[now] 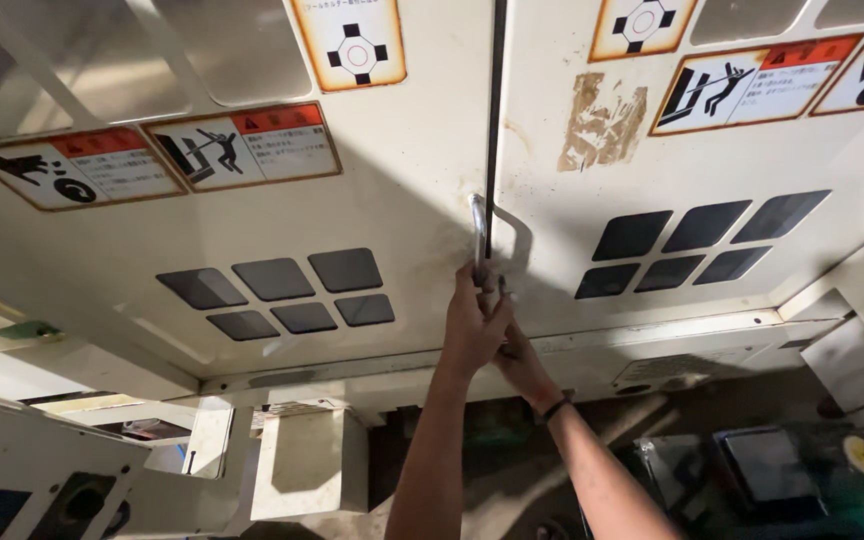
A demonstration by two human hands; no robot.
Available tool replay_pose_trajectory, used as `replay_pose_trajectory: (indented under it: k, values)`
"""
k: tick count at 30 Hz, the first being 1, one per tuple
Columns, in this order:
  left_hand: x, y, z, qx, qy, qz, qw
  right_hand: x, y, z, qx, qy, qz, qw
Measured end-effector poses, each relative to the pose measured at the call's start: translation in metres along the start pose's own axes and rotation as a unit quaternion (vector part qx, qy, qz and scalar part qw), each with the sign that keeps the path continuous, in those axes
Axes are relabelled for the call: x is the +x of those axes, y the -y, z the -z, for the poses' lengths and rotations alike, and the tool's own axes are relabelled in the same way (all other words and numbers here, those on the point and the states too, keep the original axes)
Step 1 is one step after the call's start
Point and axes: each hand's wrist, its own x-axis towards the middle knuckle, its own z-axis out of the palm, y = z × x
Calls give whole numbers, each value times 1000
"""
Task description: The person uses a metal bar to unlatch and open a large industrial machine door. After opening the door, the person briefly reaches inside the machine and then closes the door.
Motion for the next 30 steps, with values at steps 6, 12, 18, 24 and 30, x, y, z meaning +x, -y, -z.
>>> replay_pose_trajectory:
  k: [6, 12, 18, 24, 30]
  values:
    - [-1, -7, 2, -13, 7, 26, 1000, -1, 13, 0, -24, 16, -5, 1000]
    - [1, -4, 2, 22, 6, 34, 999, 2, 13, -5, 6, 13, 46, 999]
    - [2, 2, 5, 4, 22, 27, 999, -1, 23, -11, -43, -15, -3, 999]
    - [1, 4, 8, 7, 31, -4, 999, -1, 18, -13, -56, -31, -3, 998]
    - [1, -2, 8, 3, 32, 6, 999, -4, 23, -16, -14, -31, 16, 999]
